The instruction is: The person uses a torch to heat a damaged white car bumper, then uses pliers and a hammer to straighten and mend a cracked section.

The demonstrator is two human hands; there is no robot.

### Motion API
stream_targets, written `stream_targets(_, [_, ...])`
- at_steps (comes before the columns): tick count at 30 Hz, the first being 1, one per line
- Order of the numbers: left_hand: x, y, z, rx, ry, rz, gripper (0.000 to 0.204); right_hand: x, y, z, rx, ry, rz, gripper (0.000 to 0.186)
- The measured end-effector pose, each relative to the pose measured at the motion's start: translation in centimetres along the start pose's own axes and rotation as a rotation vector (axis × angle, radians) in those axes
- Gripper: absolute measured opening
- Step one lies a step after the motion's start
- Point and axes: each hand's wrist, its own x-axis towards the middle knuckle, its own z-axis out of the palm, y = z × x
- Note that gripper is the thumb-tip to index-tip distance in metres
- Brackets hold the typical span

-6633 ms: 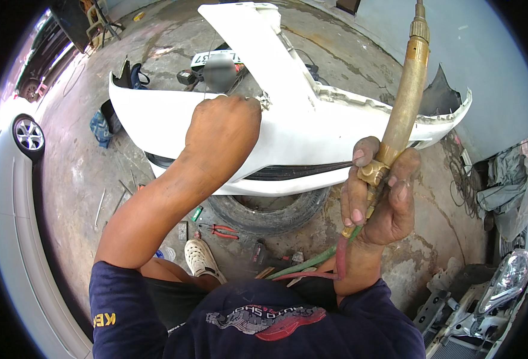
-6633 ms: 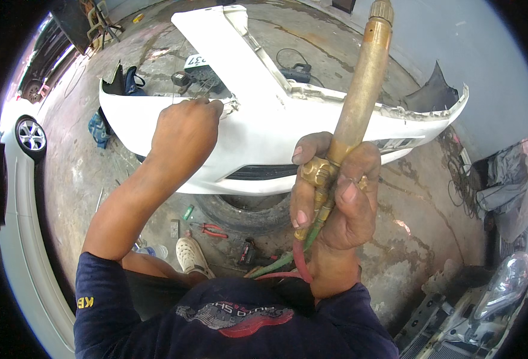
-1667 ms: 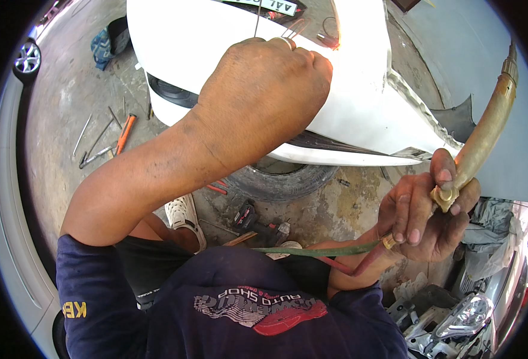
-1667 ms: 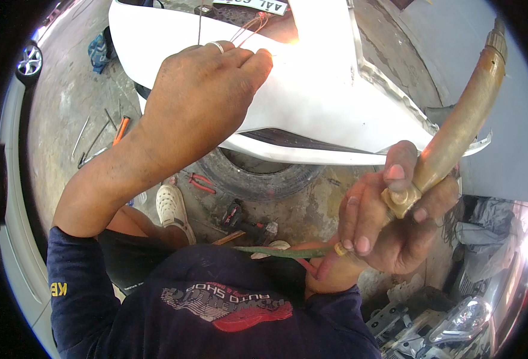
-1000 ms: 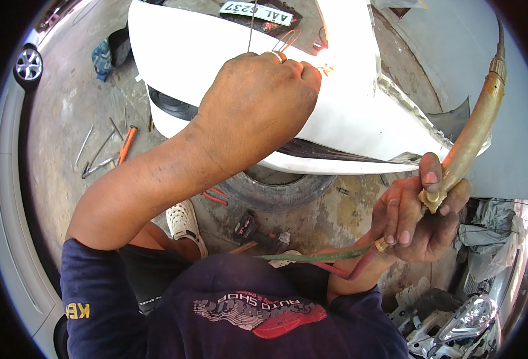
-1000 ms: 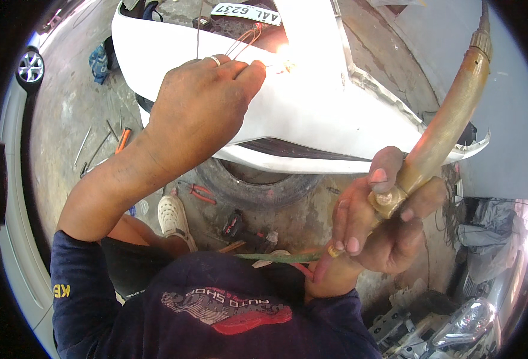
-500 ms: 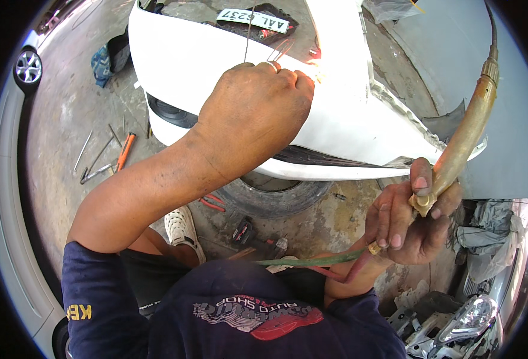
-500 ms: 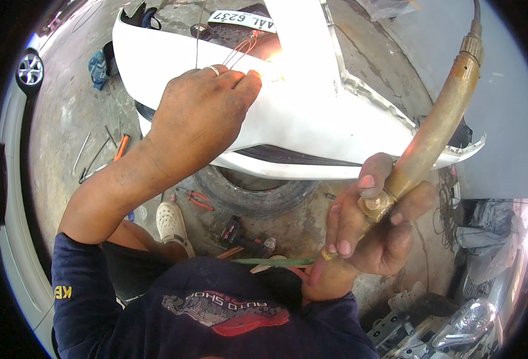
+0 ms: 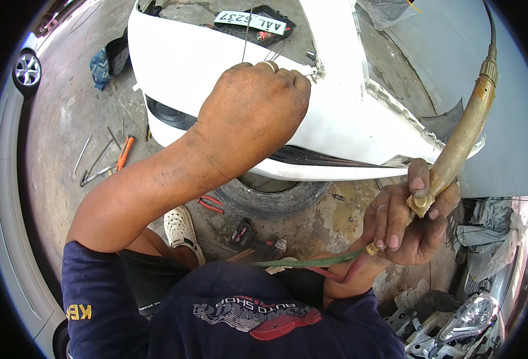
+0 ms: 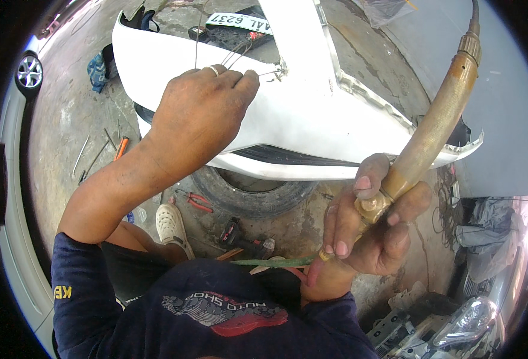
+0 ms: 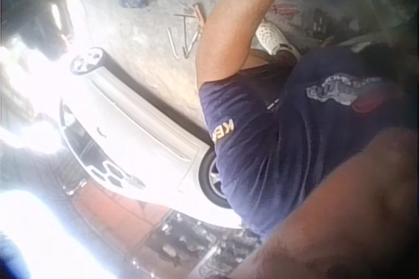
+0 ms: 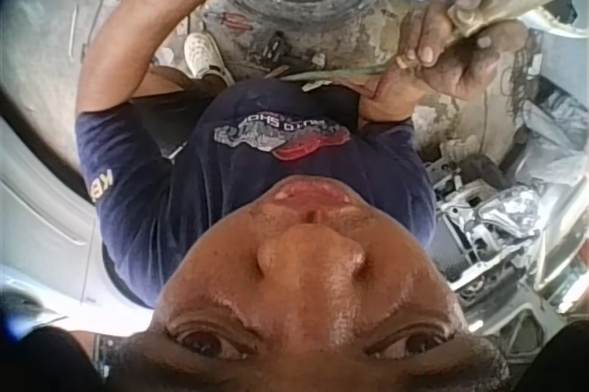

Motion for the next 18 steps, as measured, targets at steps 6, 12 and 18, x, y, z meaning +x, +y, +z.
stream_targets(6, [0.0,0.14,0.13,-0.01,0.011,0.007,0.007,-0.15,-0.16,-0.16,0.001,-0.017,-0.005,0.026])
stream_targets(12, [-0.08,0.27,0.12,-0.017,-0.007,-0.007,0.008,-0.62,-0.06,-0.48,0.044,0.009,-0.02,0.026])
stream_targets(18, [0.6,0.25,0.25,-0.033,-0.028,-0.001,0.01,0.11,0.0,-0.52,0.043,0.006,-0.028,0.026])
